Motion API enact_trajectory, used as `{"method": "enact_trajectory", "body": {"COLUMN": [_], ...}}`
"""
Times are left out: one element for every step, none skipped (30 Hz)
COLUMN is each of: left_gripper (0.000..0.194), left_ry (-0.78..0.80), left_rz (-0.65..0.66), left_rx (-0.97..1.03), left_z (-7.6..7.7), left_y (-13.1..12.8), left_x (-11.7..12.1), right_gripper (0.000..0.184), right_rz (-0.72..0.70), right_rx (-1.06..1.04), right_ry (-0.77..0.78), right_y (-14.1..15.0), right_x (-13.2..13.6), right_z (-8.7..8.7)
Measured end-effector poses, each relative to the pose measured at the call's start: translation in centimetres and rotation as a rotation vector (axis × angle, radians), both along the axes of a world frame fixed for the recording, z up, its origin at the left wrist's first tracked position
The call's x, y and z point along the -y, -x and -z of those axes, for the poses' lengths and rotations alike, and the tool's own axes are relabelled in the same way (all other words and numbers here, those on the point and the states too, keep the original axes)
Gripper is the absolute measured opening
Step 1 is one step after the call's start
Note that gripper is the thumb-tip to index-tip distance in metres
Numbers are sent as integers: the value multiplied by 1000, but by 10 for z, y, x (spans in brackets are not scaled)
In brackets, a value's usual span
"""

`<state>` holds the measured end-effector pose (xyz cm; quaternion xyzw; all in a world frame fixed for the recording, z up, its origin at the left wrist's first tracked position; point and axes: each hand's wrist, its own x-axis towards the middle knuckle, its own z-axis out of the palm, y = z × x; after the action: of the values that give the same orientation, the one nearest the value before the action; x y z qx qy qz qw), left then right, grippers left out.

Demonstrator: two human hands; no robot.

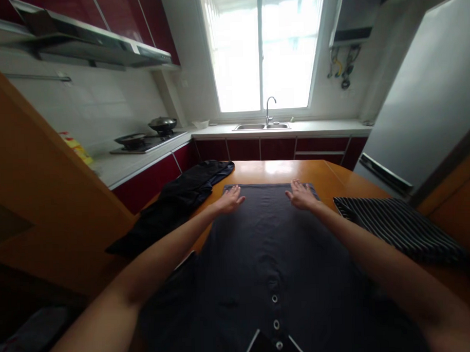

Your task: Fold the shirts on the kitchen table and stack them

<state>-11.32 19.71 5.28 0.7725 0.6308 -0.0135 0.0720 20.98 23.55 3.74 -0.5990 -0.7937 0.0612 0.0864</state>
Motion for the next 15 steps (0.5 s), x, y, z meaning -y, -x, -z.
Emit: {"method": "enact_trajectory", "body": {"left_gripper": [71,70,70,70,70,69,68,67,67,67,67,69,70,71,72], "left_ry": [19,36,49,59,65,75,92,123,153,173,181,179,169,161,161], "left_rz": [58,120,182,238,281,310,327,337,341,337,327,308,286,265,249], "left_rx": [13,33,60,92,122,146,159,161,158,150,137,124,114,109,111], "left_z": [-2,-4,-6,-7,-9,-10,-11,-11,-10,-9,-7,-5,-2,1,4], "left_y": [-9,-16,-21,-24,-27,-29,-31,-33,-36,-39,-42,-45,-47,-49,-49], "left_x": [15,32,51,71,91,111,130,148,165,179,191,201,209,216,221], "right_gripper": [69,69,68,69,69,68,68,67,66,65,64,64,64,64,65], "right_rz": [-55,-121,-187,-254,-317,-372,-417,-451,-472,-480,-480,-474,-468,-462,-456], "right_rx": [-10,-27,-50,-75,-100,-125,-147,-167,-183,-195,-202,-205,-205,-203,-202], "right_ry": [-12,-29,-46,-59,-66,-70,-73,-78,-82,-85,-82,-71,-53,-27,7], "right_y": [11,20,28,34,40,44,48,51,55,60,65,70,75,80,85], "right_x": [15,32,51,71,90,108,125,140,151,161,167,172,175,177,178], "right_z": [-5,-10,-15,-20,-23,-26,-28,-29,-28,-26,-23,-19,-14,-8,-2]}}
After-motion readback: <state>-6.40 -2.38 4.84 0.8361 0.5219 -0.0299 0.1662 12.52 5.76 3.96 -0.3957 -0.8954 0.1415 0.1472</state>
